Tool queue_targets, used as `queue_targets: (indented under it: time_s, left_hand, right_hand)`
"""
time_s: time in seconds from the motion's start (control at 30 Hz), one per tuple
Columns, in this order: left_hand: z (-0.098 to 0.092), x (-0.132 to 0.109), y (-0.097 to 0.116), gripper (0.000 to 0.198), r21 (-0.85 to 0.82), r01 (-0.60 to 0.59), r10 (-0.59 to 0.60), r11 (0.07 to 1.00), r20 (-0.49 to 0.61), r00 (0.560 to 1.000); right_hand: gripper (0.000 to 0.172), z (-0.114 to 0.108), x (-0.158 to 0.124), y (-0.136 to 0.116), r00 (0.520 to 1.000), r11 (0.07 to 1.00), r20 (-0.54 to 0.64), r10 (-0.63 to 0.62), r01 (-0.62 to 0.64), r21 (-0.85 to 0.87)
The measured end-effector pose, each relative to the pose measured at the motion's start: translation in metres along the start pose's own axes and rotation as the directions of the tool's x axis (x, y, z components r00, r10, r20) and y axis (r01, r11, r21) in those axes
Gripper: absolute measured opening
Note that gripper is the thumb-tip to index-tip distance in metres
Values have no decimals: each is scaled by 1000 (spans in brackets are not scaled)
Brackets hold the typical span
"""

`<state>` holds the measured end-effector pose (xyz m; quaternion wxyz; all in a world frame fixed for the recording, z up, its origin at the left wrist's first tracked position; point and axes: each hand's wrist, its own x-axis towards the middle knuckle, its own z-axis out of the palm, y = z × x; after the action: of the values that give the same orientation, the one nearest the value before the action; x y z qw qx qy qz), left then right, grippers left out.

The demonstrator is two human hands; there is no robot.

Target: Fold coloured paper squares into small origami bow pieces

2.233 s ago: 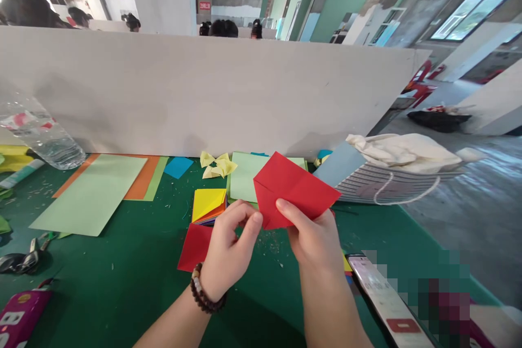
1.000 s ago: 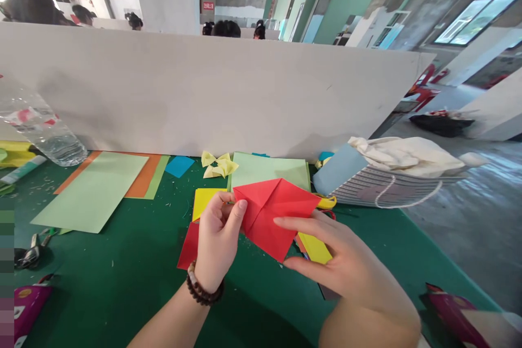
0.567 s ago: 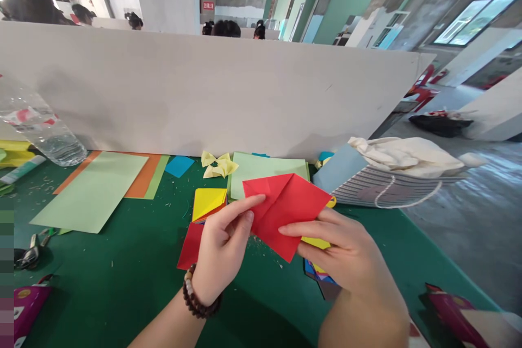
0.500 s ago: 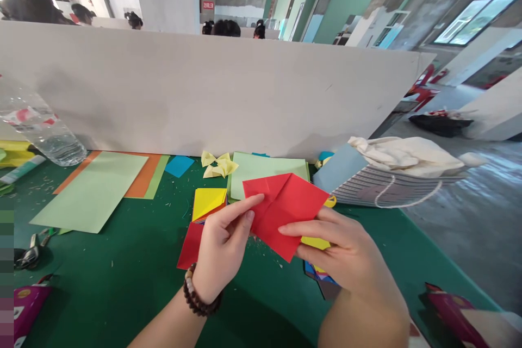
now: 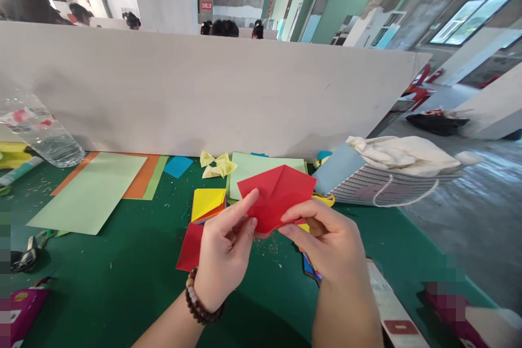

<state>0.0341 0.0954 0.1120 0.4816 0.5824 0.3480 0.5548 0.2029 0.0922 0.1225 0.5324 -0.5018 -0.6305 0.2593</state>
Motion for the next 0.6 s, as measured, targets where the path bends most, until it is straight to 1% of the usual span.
queue_targets:
  time_s: [0.17, 0.23, 0.33, 0.47, 0.6]
  left_hand:
    - [4, 1, 1, 40, -78, -7, 9, 997, 20, 1000]
    - [5, 2, 1, 39, -97, -6, 8, 995, 27, 1000]
    - [4, 2, 1, 38, -102, -2, 4, 995, 17, 1000]
    - [4, 0, 0, 38, -87, 2, -3, 996, -11, 1000]
    - [7, -2, -1, 43, -115, 31, -35, 993, -36, 999]
  right_hand:
    - [21, 15, -1, -4, 988, 994, -121, 96, -90, 61]
    - [23, 18, -1, -4, 980, 993, -167, 111, -101, 65]
    - [23, 22, 0, -4, 970, 993, -222, 98, -82, 81]
    - [23, 26, 1, -6, 966, 990, -242, 86, -55, 132]
    - [23, 28, 1, -6, 964, 994, -253, 82, -60, 96]
